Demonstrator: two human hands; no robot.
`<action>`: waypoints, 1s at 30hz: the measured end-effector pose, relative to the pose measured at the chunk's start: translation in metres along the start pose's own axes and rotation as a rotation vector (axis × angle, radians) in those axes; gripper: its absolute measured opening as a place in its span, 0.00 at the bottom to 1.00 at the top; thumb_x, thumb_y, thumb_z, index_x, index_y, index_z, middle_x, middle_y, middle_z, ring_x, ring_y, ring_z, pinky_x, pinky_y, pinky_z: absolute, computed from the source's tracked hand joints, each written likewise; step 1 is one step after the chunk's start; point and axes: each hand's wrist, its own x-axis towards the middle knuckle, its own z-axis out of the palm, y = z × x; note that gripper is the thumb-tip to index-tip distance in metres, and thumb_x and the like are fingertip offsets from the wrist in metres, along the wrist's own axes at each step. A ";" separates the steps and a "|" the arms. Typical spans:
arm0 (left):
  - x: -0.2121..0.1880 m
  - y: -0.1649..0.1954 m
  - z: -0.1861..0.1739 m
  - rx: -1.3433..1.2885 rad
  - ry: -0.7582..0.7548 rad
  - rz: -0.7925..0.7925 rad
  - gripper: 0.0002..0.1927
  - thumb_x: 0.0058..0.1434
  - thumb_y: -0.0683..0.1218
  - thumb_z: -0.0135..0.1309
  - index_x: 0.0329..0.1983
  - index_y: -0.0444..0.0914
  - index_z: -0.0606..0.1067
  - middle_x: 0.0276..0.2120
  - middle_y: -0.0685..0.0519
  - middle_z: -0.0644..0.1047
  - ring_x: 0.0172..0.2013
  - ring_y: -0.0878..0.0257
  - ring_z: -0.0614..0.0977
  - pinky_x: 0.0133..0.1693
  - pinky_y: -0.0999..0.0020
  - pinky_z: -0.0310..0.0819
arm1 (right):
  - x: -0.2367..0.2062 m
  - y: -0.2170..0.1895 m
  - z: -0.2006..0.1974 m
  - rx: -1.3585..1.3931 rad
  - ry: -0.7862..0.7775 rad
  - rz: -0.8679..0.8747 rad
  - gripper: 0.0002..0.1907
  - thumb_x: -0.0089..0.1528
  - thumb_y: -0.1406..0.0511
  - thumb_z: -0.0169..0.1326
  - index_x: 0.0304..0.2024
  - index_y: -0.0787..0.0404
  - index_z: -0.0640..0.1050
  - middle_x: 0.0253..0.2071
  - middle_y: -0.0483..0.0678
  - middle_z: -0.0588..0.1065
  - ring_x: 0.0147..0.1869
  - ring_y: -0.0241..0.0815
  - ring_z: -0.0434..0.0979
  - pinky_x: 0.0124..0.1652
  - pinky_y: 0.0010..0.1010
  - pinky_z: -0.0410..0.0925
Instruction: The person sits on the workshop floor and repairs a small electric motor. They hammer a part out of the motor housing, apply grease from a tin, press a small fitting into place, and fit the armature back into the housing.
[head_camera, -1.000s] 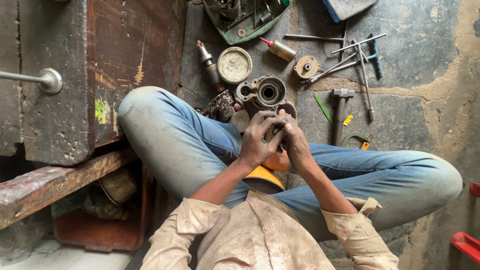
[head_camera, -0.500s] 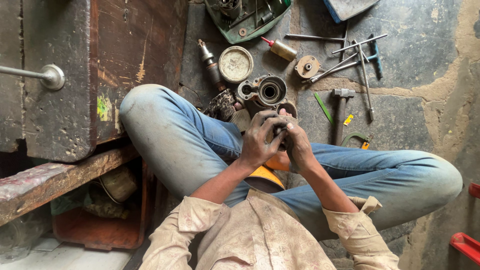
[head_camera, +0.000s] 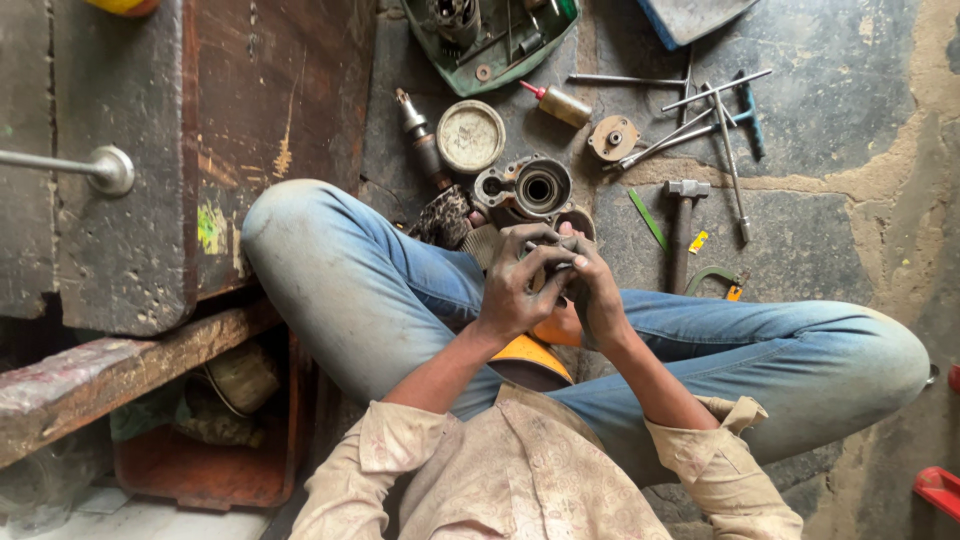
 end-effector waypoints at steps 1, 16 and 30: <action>0.001 0.000 -0.001 -0.008 0.001 -0.004 0.16 0.57 0.39 0.65 0.48 0.41 0.78 0.50 0.50 0.73 0.53 0.52 0.76 0.57 0.57 0.72 | 0.000 -0.003 0.000 -0.018 -0.041 -0.030 0.31 0.70 0.54 0.47 0.67 0.69 0.65 0.54 0.48 0.70 0.52 0.36 0.72 0.48 0.28 0.69; 0.004 -0.007 -0.003 -0.063 -0.035 -0.004 0.15 0.59 0.39 0.64 0.49 0.39 0.77 0.50 0.50 0.74 0.56 0.51 0.75 0.59 0.56 0.71 | 0.004 -0.016 -0.006 -0.348 -0.117 0.128 0.38 0.66 0.42 0.42 0.64 0.62 0.70 0.42 0.45 0.72 0.40 0.34 0.67 0.39 0.25 0.63; 0.008 -0.001 -0.001 -0.067 -0.116 -0.018 0.15 0.59 0.40 0.62 0.49 0.41 0.78 0.49 0.52 0.75 0.55 0.51 0.76 0.59 0.56 0.72 | 0.007 0.053 -0.014 0.046 0.003 -0.155 0.55 0.64 0.39 0.48 0.78 0.65 0.42 0.80 0.53 0.44 0.85 0.45 0.40 0.76 0.37 0.39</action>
